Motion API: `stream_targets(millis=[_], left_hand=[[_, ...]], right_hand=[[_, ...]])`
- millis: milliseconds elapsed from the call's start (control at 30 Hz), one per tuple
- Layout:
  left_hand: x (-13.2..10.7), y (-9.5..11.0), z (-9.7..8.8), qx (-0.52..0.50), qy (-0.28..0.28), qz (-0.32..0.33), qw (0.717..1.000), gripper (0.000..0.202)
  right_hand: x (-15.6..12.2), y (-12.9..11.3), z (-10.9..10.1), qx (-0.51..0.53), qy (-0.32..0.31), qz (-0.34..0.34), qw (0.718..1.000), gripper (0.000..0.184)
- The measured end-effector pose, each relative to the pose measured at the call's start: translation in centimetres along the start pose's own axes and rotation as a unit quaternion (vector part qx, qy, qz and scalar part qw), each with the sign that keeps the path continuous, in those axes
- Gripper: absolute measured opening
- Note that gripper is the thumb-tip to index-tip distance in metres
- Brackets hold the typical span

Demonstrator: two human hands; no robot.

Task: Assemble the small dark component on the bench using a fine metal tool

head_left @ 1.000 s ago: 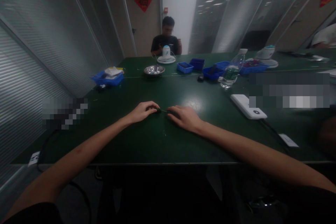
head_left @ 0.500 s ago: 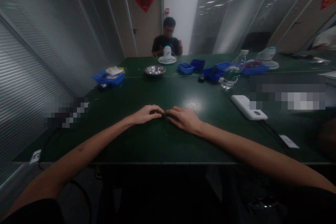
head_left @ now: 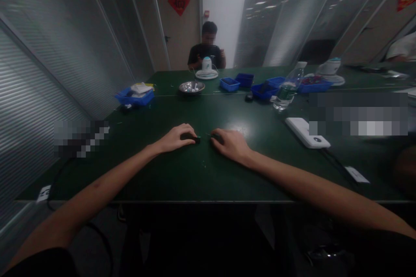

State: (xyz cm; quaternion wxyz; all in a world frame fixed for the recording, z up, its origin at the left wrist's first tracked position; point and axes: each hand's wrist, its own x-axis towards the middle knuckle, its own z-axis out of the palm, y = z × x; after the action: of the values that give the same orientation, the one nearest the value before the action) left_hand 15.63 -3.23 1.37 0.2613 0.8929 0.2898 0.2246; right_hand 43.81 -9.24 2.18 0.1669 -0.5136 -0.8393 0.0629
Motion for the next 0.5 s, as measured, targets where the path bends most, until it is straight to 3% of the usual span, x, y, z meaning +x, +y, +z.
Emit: stream_targets(millis=[100, 233, 333, 500], left_hand=[[0.0, 0.0, 0.0, 0.037, -0.017, 0.046, 0.998, 0.023], [-0.1, -1.9, -1.5, 0.123, -0.011, 0.035, 0.992, 0.028], [-1.2, -5.4, -4.4, 0.198, 0.031, -0.021, 0.979, 0.031], [-5.2, -11.9, -9.4, 0.292, 0.115, -0.187, 0.931, 0.035]], right_hand=[[0.0, 0.1, 0.0, 0.006, -0.004, 0.016, 1.0, 0.036], [0.1, 0.1, 0.1, 0.001, -0.013, 0.013, 1.0, 0.036], [0.1, 0.2, 0.2, -0.013, -0.012, 0.011, 1.0, 0.036], [0.1, 0.3, 0.1, 0.003, -0.02, 0.0, 1.0, 0.036]])
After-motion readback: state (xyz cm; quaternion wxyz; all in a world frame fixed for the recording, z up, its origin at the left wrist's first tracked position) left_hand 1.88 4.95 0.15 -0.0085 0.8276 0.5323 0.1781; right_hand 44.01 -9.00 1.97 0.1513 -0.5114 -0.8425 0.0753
